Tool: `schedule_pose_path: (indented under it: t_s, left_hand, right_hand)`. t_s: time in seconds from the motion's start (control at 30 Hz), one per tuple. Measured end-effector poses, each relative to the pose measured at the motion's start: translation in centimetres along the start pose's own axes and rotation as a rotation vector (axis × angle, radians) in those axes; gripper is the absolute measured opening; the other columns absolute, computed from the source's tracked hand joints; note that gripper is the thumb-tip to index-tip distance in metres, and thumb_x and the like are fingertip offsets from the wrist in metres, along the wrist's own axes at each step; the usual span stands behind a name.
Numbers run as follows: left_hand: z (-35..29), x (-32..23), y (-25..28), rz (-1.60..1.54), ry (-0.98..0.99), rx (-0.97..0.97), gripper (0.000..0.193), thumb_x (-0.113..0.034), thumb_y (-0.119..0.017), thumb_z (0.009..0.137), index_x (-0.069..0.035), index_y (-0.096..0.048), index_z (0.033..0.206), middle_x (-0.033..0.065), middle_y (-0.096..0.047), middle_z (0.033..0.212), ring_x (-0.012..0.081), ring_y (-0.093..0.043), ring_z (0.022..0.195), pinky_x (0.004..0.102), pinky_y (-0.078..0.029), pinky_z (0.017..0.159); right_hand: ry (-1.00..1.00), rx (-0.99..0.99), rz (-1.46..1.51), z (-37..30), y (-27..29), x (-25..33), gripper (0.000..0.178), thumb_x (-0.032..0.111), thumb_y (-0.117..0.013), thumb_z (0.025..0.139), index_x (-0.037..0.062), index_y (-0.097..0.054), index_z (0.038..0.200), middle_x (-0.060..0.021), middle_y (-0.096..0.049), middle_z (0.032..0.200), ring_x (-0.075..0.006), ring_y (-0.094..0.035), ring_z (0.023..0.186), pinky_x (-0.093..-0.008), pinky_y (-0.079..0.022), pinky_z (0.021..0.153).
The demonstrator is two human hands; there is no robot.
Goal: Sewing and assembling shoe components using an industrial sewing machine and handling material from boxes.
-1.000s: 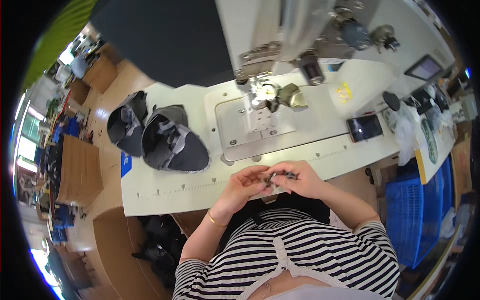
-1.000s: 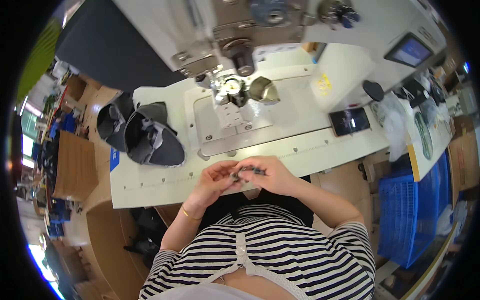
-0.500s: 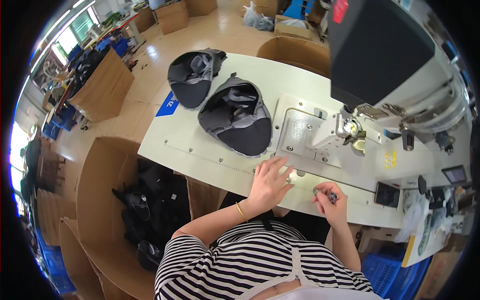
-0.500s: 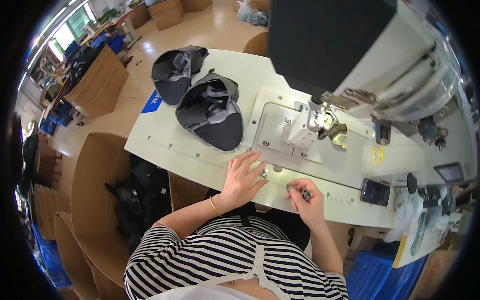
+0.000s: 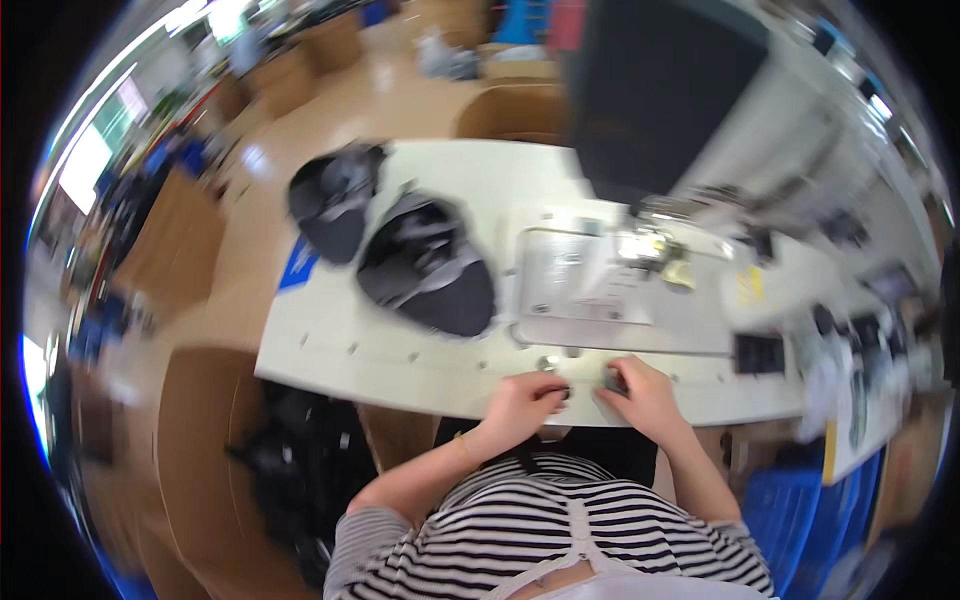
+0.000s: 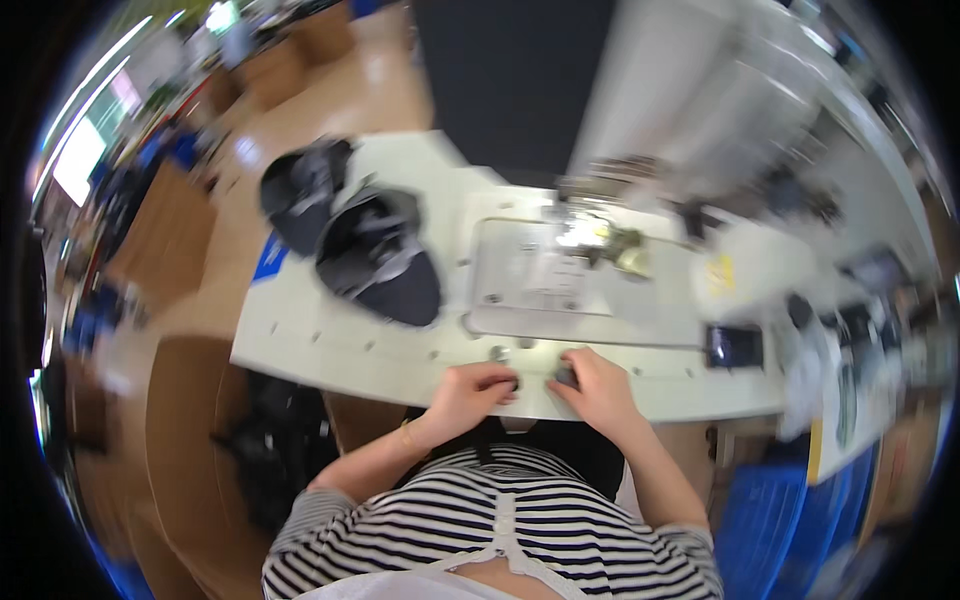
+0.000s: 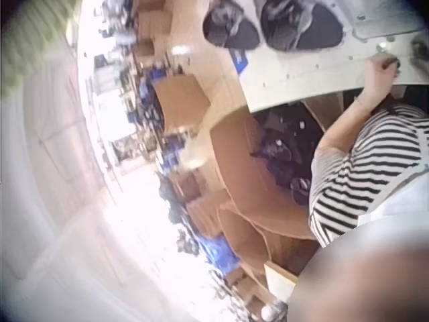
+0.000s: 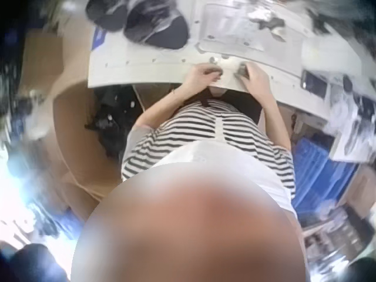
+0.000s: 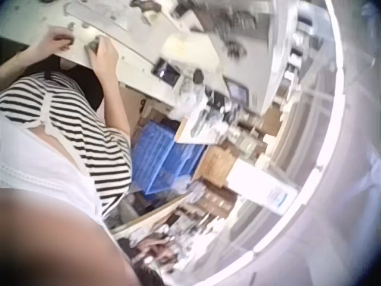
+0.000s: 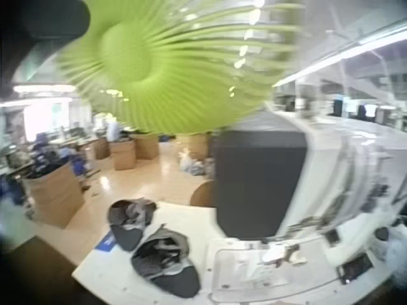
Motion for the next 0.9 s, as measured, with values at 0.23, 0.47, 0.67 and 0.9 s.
schedule_pose_path:
  t_s: [0.23, 0.47, 0.67, 0.9]
  left_hand:
    - [0.2, 0.4, 0.5, -0.124, -0.010, -0.143, 0.007, 0.004, -0.056, 0.088, 0.006, -0.059, 0.094, 0.0128, -0.067, 0.089, 0.0172, -0.068, 0.079, 0.0251, -0.056, 0.069]
    - [0.0, 0.0, -0.2, -0.134, -0.052, -0.108, 0.007, 0.004, -0.053, 0.090, 0.006, -0.052, 0.097, 0.0199, -0.067, 0.094, 0.0214, -0.068, 0.076, 0.0278, -0.057, 0.068]
    - [-0.7, 0.1, -0.1, -0.144, -0.030, -0.137, 0.006, 0.005, -0.051, 0.091, 0.007, -0.052, 0.096, 0.0182, -0.066, 0.094, 0.0211, -0.068, 0.078, 0.0272, -0.056, 0.070]
    - [-1.1, -0.3, 0.5, -0.212, -0.017, -0.196, 0.015, 0.004, -0.052, 0.090, 0.006, -0.052, 0.105, 0.0217, -0.067, 0.096, 0.0217, -0.068, 0.075, 0.0279, -0.056, 0.067]
  right_hand:
    - [0.404, -0.638, -0.162, -0.3, 9.1, 2.3, 0.033, 0.007, -0.072, 0.073, 0.0028, -0.060, 0.103, -0.0115, -0.063, 0.099, -0.0293, -0.060, 0.084, -0.0372, -0.048, 0.073]
    - [0.533, -1.327, -0.444, -3.2, 24.7, 7.4, 0.038, -0.008, -0.070, 0.070, -0.0007, -0.059, 0.106, -0.0142, -0.061, 0.096, -0.0253, -0.061, 0.083, -0.0325, -0.051, 0.066]
    - [0.675, -1.235, -0.580, -1.4, 26.9, 8.0, 0.037, -0.008, -0.070, 0.069, -0.0011, -0.059, 0.103, -0.0129, -0.060, 0.097, -0.0238, -0.061, 0.076, -0.0303, -0.051, 0.063]
    - [0.721, -1.236, -0.220, -3.9, 25.4, 7.6, 0.033, -0.004, -0.072, 0.073, -0.0012, -0.062, 0.104, -0.0124, -0.059, 0.100, -0.0197, -0.060, 0.078, -0.0276, -0.049, 0.062]
Point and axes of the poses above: each hand's wrist, its own z-axis towards the middle knuckle, its own y-axis out of the back of the hand, x = y × z, the point moved 6 cm from there along z, towards the middle knuckle
